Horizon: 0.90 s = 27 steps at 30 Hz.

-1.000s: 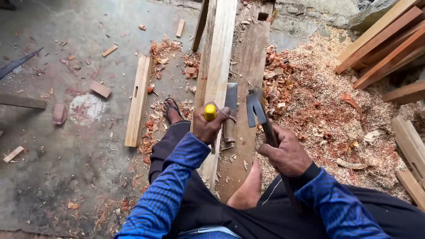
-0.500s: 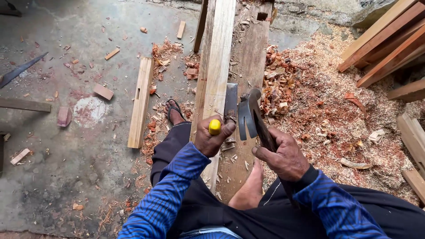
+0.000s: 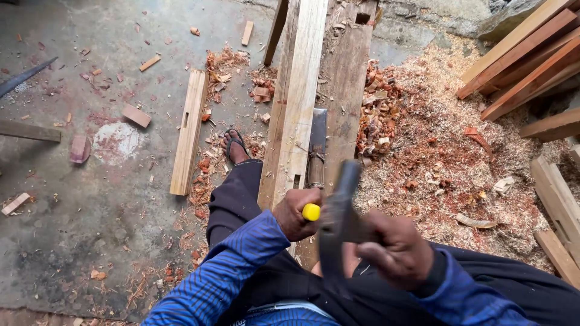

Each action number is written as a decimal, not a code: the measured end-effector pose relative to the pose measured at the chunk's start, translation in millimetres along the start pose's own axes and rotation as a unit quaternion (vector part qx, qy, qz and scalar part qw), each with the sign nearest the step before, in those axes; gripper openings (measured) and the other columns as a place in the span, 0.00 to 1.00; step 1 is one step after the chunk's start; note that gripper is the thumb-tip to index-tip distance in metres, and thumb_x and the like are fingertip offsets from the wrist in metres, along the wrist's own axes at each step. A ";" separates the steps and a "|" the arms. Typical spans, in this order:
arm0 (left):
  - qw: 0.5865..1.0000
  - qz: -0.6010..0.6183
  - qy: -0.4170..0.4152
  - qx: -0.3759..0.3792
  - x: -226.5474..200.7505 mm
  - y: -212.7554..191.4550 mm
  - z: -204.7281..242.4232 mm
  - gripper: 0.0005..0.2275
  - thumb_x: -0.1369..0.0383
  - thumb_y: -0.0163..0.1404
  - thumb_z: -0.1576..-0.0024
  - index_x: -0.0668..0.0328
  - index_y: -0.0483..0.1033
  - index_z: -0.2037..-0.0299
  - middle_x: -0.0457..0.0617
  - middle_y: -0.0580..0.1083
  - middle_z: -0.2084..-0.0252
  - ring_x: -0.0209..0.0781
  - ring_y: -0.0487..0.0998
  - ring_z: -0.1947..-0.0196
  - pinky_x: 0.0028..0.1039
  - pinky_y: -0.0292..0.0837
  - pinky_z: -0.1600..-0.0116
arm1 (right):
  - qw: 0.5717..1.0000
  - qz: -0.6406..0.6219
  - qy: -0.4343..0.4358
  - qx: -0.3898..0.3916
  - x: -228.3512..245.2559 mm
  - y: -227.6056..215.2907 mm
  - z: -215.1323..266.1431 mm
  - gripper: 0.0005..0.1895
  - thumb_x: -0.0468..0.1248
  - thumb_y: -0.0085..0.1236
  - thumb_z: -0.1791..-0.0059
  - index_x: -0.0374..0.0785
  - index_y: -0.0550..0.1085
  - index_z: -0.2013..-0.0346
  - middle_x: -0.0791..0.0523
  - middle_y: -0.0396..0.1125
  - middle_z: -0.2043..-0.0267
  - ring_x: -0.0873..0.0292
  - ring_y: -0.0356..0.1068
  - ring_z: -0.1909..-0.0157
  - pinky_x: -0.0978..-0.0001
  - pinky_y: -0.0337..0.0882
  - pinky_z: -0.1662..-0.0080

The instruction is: Use a hammer and chisel to carve a mortise into a wooden beam.

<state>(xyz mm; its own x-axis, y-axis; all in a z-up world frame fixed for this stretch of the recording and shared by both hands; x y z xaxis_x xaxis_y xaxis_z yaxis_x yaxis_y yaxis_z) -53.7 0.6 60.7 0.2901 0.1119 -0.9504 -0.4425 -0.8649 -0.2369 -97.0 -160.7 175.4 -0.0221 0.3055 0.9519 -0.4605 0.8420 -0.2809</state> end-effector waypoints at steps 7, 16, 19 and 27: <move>0.990 -0.102 -0.009 0.099 20.6 11.2 4.7 0.13 0.68 0.62 0.44 0.59 0.68 0.73 0.52 0.68 0.79 0.52 0.74 0.75 0.40 0.67 0.69 | 0.972 0.177 0.143 0.053 0.3 11.0 -13.8 0.23 0.56 0.58 0.52 0.39 0.70 0.73 0.50 0.62 0.82 0.50 0.66 0.81 0.57 0.67 0.74; 0.975 -0.169 0.111 0.090 19.7 19.4 26.7 0.09 0.69 0.66 0.54 0.58 0.78 0.68 0.50 0.78 0.70 0.50 0.79 0.66 0.41 0.72 0.59 | 0.951 0.235 0.198 0.043 -10.7 19.0 -19.8 0.25 0.61 0.54 0.52 0.41 0.72 0.69 0.47 0.64 0.82 0.44 0.70 0.77 0.53 0.68 0.71; 0.953 0.278 -0.092 0.082 30.8 23.8 28.9 0.10 0.72 0.61 0.47 0.66 0.79 0.56 0.48 0.80 0.61 0.38 0.82 0.61 0.30 0.78 0.56 | 0.967 0.209 0.143 0.022 -12.1 21.3 -30.8 0.27 0.62 0.52 0.53 0.40 0.73 0.70 0.47 0.66 0.78 0.45 0.71 0.75 0.54 0.68 0.72; 0.966 0.130 -0.033 -0.222 90.1 -11.7 -48.1 0.06 0.70 0.58 0.43 0.63 0.75 0.65 0.42 0.72 0.73 0.30 0.70 0.75 0.24 0.68 0.69 | 0.990 -0.011 0.097 -0.100 -55.8 2.2 -21.3 0.26 0.57 0.50 0.42 0.34 0.76 0.53 0.62 0.64 0.73 0.67 0.62 0.70 0.69 0.66 0.68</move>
<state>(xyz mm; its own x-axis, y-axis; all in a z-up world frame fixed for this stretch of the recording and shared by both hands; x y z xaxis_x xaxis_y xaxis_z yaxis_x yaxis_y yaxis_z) 18.4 -2.6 -12.4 0.1566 -0.1189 -0.9805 -0.0811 -0.9909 0.1072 -77.9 -166.4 119.0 0.1654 0.3499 0.9221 -0.2733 0.9146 -0.2981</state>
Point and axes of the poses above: each hand's wrist, its own z-axis away from the middle knuckle, its own y-axis out of the palm, x = y × z, the point moved 8 cm from there along -z, towards the middle knuckle
